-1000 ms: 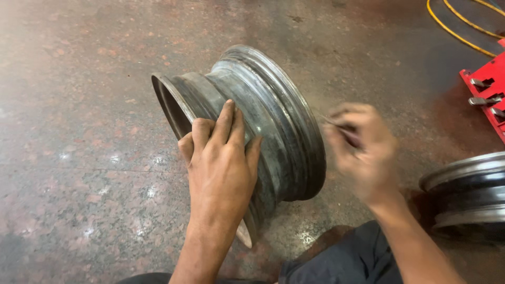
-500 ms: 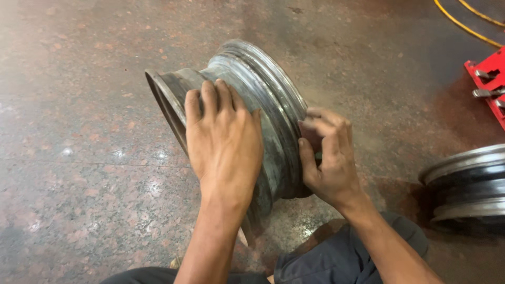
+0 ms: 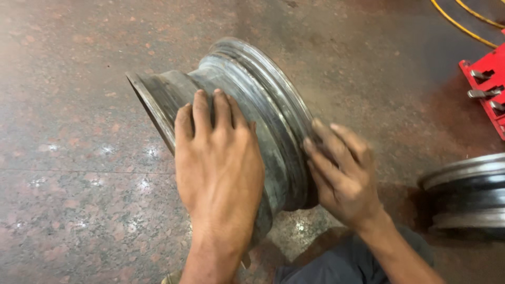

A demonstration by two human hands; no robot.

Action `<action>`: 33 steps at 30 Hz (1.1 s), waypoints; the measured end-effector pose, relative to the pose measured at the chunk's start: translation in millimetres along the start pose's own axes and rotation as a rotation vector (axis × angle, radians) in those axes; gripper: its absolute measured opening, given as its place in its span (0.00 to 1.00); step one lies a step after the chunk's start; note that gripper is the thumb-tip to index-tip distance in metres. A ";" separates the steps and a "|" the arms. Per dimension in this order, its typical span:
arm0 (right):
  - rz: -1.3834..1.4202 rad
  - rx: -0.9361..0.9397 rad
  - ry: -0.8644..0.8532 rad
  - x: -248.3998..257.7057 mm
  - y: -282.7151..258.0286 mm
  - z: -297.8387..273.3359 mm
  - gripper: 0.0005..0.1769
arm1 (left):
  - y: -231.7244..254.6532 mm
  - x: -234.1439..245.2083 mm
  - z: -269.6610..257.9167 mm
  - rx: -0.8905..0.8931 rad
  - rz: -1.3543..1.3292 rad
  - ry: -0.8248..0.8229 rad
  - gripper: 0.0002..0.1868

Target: The person is sanding a metal wheel rim using a sanding block. They hold the rim with one hand and rub the sanding block against the curved surfaces and edges with the other hand, rotating the rim to access different areas.

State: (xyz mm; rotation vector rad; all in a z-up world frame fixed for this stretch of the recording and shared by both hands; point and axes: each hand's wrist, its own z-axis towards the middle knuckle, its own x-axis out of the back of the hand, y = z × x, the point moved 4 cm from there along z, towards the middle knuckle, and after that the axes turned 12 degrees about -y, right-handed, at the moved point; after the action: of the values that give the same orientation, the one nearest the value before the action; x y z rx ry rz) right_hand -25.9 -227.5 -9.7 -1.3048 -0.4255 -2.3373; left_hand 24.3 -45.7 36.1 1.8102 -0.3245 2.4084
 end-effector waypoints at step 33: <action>0.148 -0.089 -0.205 -21.9 25.9 93.5 0.16 | -12.3 -3.2 8.4 -0.022 -0.129 0.033 0.23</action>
State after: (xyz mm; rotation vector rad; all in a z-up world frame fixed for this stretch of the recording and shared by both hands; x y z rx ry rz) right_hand 65.3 -202.1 20.7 -1.5698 -0.2785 -2.1314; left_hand 35.6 -35.6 36.5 1.7242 -0.2224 2.3352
